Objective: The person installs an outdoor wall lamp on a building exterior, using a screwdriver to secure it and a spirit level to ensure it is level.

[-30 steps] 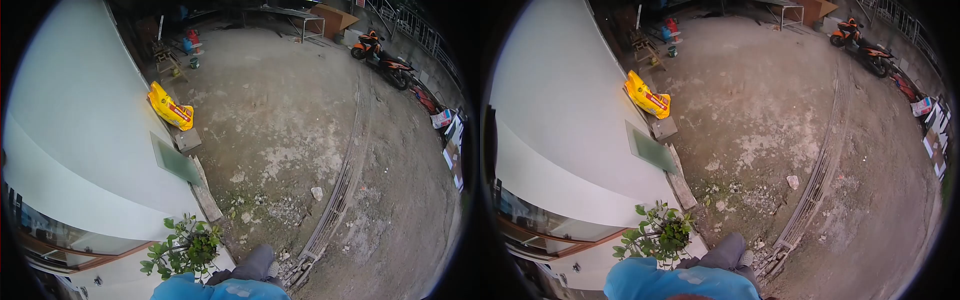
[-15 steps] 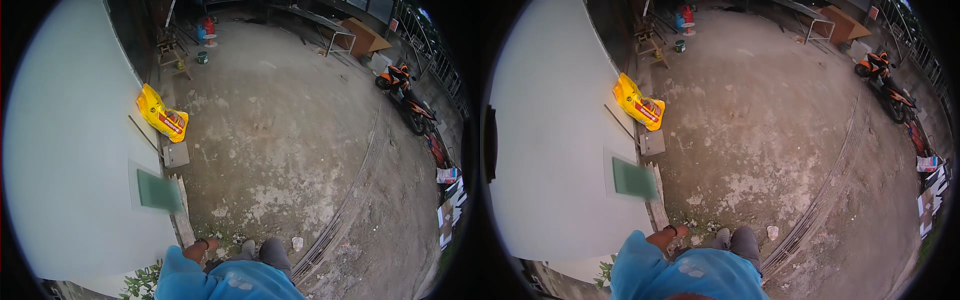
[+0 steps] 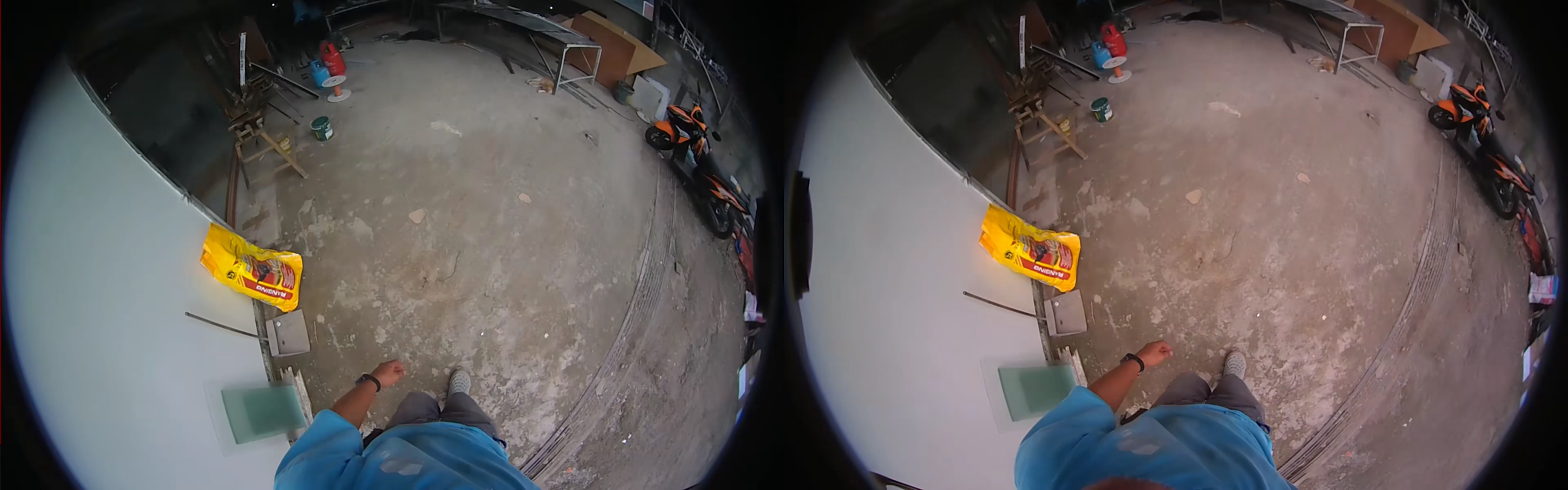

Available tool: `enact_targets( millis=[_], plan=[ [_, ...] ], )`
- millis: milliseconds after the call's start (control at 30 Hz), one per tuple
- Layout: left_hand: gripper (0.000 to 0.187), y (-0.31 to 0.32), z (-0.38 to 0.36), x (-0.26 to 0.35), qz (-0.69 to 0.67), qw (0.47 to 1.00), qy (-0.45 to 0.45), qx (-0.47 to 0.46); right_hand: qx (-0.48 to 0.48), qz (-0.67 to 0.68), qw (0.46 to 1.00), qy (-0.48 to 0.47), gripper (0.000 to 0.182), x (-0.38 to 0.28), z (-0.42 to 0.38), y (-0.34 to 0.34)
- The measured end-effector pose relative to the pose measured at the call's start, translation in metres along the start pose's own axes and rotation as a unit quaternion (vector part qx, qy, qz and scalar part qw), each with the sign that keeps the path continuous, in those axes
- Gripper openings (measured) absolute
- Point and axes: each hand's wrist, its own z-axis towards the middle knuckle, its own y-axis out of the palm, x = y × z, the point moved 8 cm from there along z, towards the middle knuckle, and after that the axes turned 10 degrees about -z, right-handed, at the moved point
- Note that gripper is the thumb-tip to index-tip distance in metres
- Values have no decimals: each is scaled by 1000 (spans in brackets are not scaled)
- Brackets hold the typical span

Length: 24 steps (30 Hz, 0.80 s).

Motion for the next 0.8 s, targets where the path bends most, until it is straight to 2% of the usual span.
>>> enact_targets(
  millis=[33, 67, 133, 167, 200, 267, 367, 433, 500, 533, 567, 600, 633, 700, 733, 800],
  plan=[
    [29, -17, 2, -14, 52, 998, -38, 14, 16, 4, 999, -41, 36, -49, 40, -39],
    [30, -30, 4, -31, 64, 994, -83, -28, 33, 11, 996, -85, 36, -101, 80, -81],
    [35, -61, -8, -78, -10, 965, -263, -5, 60, 24, 985, -162, 36, -196, 156, -150],
    [28, -61, 5, -120, 5, 956, -267, -124, 72, 30, 978, -192, 36, -240, 193, -179],
    [31, -78, 7, -117, 54, 958, -263, -95, 76, 33, 974, -212, 36, -273, 231, -202],
    [30, -112, 50, -115, 67, 932, -341, -100, 83, 39, 969, -228, 36, -324, 298, -232],
    [30, -183, 179, -86, 82, 933, -333, -106, 66, 14, 980, -187, 36, -358, 392, -265],
    [31, -242, 307, -19, 123, 947, -281, -100, 19, -21, 994, -106, 36, -340, 420, -274],
    [32, -314, 434, 121, 133, 967, -213, -39, -14, -31, 999, -11, 36, -319, 421, -289],
    [31, -343, 514, 152, 166, 983, -73, 23, -21, -29, 999, 23, 36, -316, 420, -302],
    [29, -393, 536, 284, 47, 991, -109, 64, -25, -25, 998, 55, 35, -309, 422, -314],
    [27, -417, 615, 300, 1, 992, -40, 116, -27, -18, 996, 80, 35, -310, 431, -329],
    [32, -442, 681, 344, -19, 992, 31, 122, -29, -8, 994, 103, 35, -315, 444, -343],
    [32, -494, 766, 466, -41, 986, 110, 121, -49, -7, 987, 151, 35, -325, 479, -360],
    [31, -515, 813, 506, -59, 978, 162, 118, -63, -14, 984, 165, 35, -336, 505, -370],
    [32, -556, 887, 572, -46, 972, 203, 109, -95, -42, 977, 184, 35, -364, 572, -397]
  ],
)
